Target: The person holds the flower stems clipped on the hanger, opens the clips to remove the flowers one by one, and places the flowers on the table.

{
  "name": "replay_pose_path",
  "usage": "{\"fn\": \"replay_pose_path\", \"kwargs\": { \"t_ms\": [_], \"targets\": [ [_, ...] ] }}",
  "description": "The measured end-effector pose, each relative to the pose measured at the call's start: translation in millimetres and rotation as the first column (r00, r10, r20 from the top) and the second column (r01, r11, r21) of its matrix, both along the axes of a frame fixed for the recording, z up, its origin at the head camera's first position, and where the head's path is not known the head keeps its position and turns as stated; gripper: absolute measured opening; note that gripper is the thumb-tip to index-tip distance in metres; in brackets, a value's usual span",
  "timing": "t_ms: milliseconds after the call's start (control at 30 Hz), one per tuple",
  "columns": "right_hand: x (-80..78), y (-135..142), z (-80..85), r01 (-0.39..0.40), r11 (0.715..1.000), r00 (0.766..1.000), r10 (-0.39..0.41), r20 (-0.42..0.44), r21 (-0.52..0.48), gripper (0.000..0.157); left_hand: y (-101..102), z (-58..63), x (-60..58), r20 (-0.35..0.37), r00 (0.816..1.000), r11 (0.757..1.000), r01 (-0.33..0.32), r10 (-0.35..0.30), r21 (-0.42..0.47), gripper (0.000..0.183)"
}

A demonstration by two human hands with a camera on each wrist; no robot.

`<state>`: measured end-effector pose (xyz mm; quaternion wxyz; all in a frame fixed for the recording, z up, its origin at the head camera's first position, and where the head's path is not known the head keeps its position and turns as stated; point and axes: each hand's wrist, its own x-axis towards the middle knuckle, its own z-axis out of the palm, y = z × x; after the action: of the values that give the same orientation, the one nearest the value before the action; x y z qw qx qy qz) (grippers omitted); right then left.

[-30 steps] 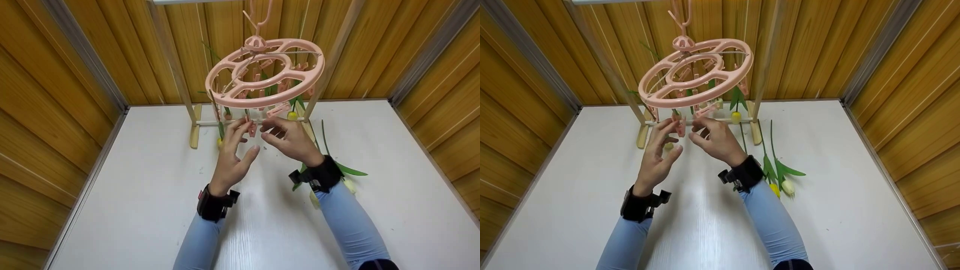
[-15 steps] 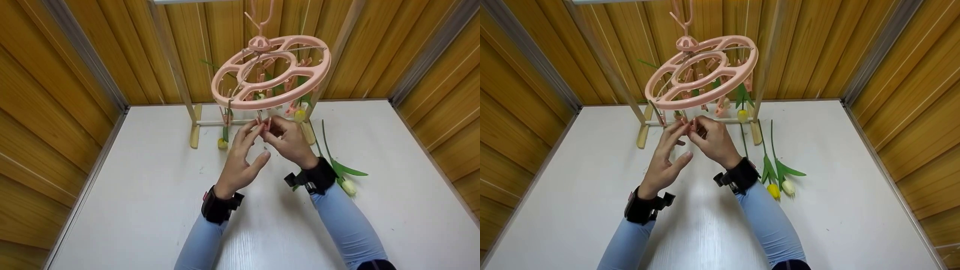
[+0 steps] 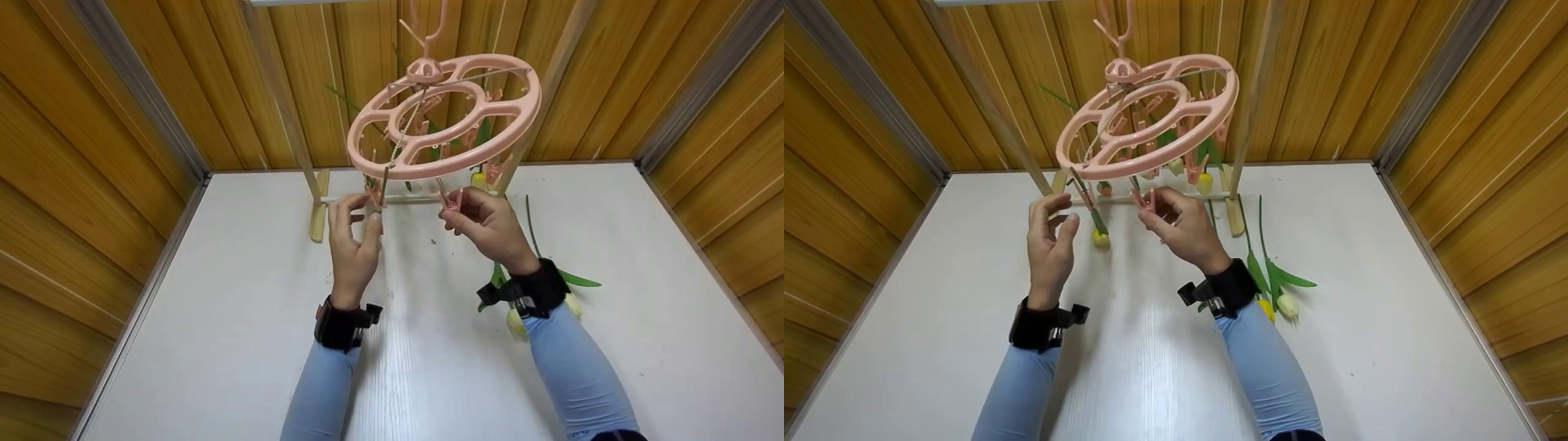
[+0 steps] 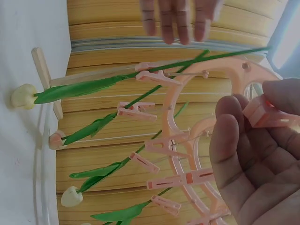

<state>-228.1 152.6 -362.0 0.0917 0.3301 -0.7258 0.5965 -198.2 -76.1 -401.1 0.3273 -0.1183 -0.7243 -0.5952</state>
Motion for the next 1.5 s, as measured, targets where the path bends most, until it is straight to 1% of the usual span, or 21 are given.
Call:
{"fn": "replay_pose_path", "kwargs": {
  "t_ms": [67, 133, 167, 233, 300, 367, 467, 533, 633, 733, 867, 1000, 1167, 1300, 1400, 1500],
  "targets": [
    [-1.5, 6, -0.9, -0.035, 0.999, 0.999, 0.035, 0.023, -0.03, 0.009, -2, -3.6, -4.2, 0.047, 0.999, 1.0, 0.003, -0.003, 0.004, 0.038],
    [-3.2, 11, -1.7, -0.061, 0.996, 0.997, 0.064, 0.053, -0.063, 0.01, -4, -6.6, -8.1, 0.105, 0.994, 0.999, 0.035, -0.037, 0.021, 0.046],
    [-4.1, 13, -2.2, -0.073, 0.994, 0.994, 0.079, 0.07, -0.081, 0.01, -5, -7.6, -9.7, 0.135, 0.989, 0.997, 0.062, -0.066, 0.036, 0.049],
    [-5.9, 17, -2.9, -0.09, 0.989, 0.99, 0.101, 0.098, -0.115, 0.01, -7, -9.4, -12.8, 0.185, 0.972, 0.988, 0.13, -0.143, 0.083, 0.054],
    [-7.5, 20, -3.8, -0.097, 0.985, 0.986, 0.115, 0.123, -0.143, 0.011, -7, -10.0, -14.5, 0.213, 0.948, 0.968, 0.208, -0.235, 0.141, 0.058],
    [-9.1, 21, -5.1, -0.092, 0.984, 0.983, 0.114, 0.141, -0.156, 0.012, -7, -9.4, -15.1, 0.216, 0.923, 0.94, 0.28, -0.32, 0.196, 0.06],
    [-11.7, 22, -8.1, -0.07, 0.985, 0.981, 0.098, 0.169, -0.159, 0.015, -5, -7.5, -14.3, 0.2, 0.893, 0.902, 0.35, -0.402, 0.253, 0.062],
    [-12.9, 21, -10.2, -0.056, 0.986, 0.979, 0.086, 0.186, -0.159, 0.017, -4, -6.3, -13.6, 0.189, 0.882, 0.885, 0.374, -0.432, 0.276, 0.063],
    [-13.6, 19, -13.1, -0.034, 0.99, 0.977, 0.062, 0.204, -0.136, 0.019, -3, -4.6, -12.3, 0.178, 0.876, 0.875, 0.389, -0.448, 0.289, 0.063],
    [-14.6, 16, -15.6, -0.028, 0.994, 0.979, 0.048, 0.196, -0.102, 0.016, -2, -2.0, -10.3, 0.176, 0.88, 0.881, 0.388, -0.442, 0.272, 0.062],
    [-15.6, 10, -20.1, -0.041, 0.998, 0.983, 0.051, 0.174, -0.057, 0.011, 0, 2.2, -6.7, 0.169, 0.886, 0.888, 0.387, -0.433, 0.248, 0.062],
    [-13.8, 2, -27.6, -0.033, 0.999, 0.987, 0.026, 0.159, 0.043, 0.014, 1, 4.8, -4.1, 0.153, 0.883, 0.882, 0.399, -0.443, 0.253, 0.062],
    [-9.9, -8, -37.3, -0.025, 0.981, 0.99, -0.002, 0.138, 0.191, 0.022, 3, 6.7, -1.7, 0.146, 0.879, 0.875, 0.408, -0.453, 0.259, 0.058],
    [-8.2, -17, -42.4, -0.02, 0.959, 0.997, -0.002, 0.075, 0.283, 0.024, 5, 7.1, 0.5, 0.14, 0.874, 0.868, 0.421, -0.466, 0.263, 0.053],
    [-6.9, -23, -45.4, -0.006, 0.946, 1.0, -0.003, 0.026, 0.323, 0.022, 7, 6.7, 2.1, 0.131, 0.867, 0.858, 0.436, -0.482, 0.272, 0.051],
    [-6.1, -26, -48.6, 0.017, 0.942, 1.0, -0.016, -0.005, 0.336, 0.019, 8, 6.9, 3.4, 0.115, 0.863, 0.85, 0.448, -0.492, 0.277, 0.048]
  ]
}}
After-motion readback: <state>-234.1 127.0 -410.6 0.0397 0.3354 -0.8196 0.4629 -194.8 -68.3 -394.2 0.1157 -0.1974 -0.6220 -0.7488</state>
